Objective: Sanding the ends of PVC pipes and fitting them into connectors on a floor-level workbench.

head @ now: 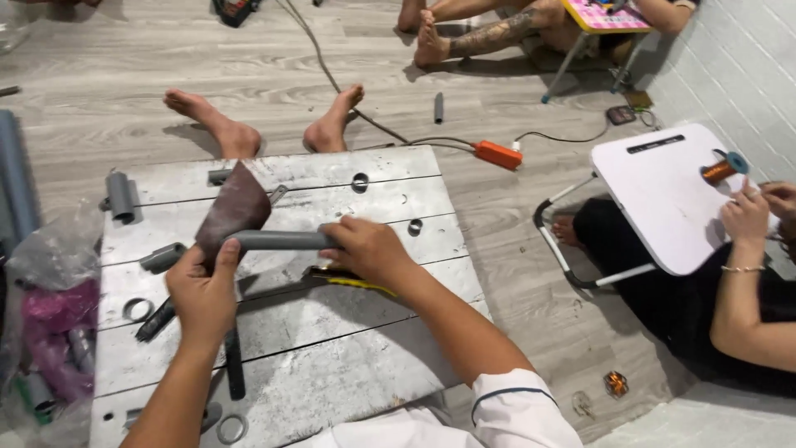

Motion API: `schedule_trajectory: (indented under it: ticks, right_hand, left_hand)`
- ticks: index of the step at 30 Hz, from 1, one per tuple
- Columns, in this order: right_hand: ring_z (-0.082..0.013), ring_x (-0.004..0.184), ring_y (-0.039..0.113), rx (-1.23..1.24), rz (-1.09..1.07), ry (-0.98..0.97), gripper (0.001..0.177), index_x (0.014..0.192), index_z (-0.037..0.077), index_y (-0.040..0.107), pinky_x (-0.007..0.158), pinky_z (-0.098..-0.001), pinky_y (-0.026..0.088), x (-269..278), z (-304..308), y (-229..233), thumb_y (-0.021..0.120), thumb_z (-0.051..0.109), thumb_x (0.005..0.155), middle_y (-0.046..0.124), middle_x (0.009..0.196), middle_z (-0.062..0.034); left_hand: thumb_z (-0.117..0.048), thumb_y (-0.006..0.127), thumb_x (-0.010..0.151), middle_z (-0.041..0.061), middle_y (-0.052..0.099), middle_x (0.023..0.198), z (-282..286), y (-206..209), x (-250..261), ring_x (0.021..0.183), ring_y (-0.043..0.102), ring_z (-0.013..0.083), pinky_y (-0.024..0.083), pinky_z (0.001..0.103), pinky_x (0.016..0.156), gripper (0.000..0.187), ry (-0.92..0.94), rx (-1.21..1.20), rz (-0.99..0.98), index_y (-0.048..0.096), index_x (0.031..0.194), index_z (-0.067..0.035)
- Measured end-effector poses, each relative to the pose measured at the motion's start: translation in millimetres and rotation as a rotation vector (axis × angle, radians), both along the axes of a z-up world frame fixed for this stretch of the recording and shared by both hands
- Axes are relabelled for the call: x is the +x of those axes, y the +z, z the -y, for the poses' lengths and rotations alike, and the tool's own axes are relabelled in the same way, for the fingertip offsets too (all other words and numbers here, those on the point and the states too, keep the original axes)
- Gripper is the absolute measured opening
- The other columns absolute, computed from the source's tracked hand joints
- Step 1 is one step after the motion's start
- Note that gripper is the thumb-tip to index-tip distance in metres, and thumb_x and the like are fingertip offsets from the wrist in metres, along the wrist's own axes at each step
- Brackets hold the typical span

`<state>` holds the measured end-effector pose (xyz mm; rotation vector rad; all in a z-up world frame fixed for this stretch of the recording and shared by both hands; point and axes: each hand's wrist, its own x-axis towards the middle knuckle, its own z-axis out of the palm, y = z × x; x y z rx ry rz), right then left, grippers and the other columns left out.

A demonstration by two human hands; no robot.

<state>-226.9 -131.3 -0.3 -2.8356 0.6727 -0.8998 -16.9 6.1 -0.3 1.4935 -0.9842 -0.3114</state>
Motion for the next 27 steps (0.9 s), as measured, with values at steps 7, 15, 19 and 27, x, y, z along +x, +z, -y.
schedule_trajectory:
  ticks: [7, 15, 19, 27]
  right_hand:
    - [-0.0374, 0.070, 0.069, 0.573, -0.042, -0.061, 0.034, 0.114, 0.016, 0.063, 0.065, -0.0440, 0.056, -3.1, 4.8, 8.3, 0.053, 0.044, 0.098, 0.068, 0.071, -0.0139]
    - [-0.0235, 0.037, 0.058, 1.362, 0.123, 0.312, 0.044, 0.088, 0.008, 0.060, 0.034, -0.0317, 0.045, -11.7, 27.8, -19.4, 0.038, 0.045, 0.099, 0.056, 0.050, -0.0154]
    - [-0.0212, 0.038, 0.060, 1.229, 0.123, 0.292, 0.046, 0.087, 0.008, 0.065, 0.037, -0.0313, 0.049, -0.4, 11.9, -13.5, 0.037, 0.042, 0.101, 0.058, 0.052, -0.0126]
    - [-0.0248, 0.058, 0.065, 0.024, 0.058, 0.027, 0.044, 0.142, 0.032, 0.054, 0.052, -0.0342, 0.055, 25.5, -41.4, 13.1, 0.058, 0.027, 0.098, 0.063, 0.074, -0.0044]
  left_hand:
    - [-0.025, 0.050, 0.108, -0.002, 0.053, 0.058, 5.6, 3.6, 3.4, 0.061, 0.046, 0.0095, 0.042, 0.027, 0.061, 0.041, -0.008, -0.091, -0.104, 0.057, 0.069, -0.011]
    - [-0.024, 0.045, 0.110, 0.002, 0.062, 0.067, 3.2, 11.3, 6.4, 0.067, 0.051, 0.0098, 0.047, 0.029, 0.069, 0.038, 0.007, -0.138, -0.238, 0.066, 0.084, -0.005]
    - [-0.026, 0.046, 0.109, 0.002, 0.060, 0.067, 3.3, 11.3, 0.1, 0.068, 0.052, 0.0105, 0.046, 0.029, 0.068, 0.038, 0.013, -0.101, -0.205, 0.066, 0.083, -0.007]
    - [-0.016, 0.041, 0.109, 0.010, 0.059, 0.061, 7.1, -9.5, 0.7, 0.066, 0.056, 0.0168, 0.045, 0.032, 0.064, 0.037, 0.024, -0.098, -0.112, 0.057, 0.078, -0.004]
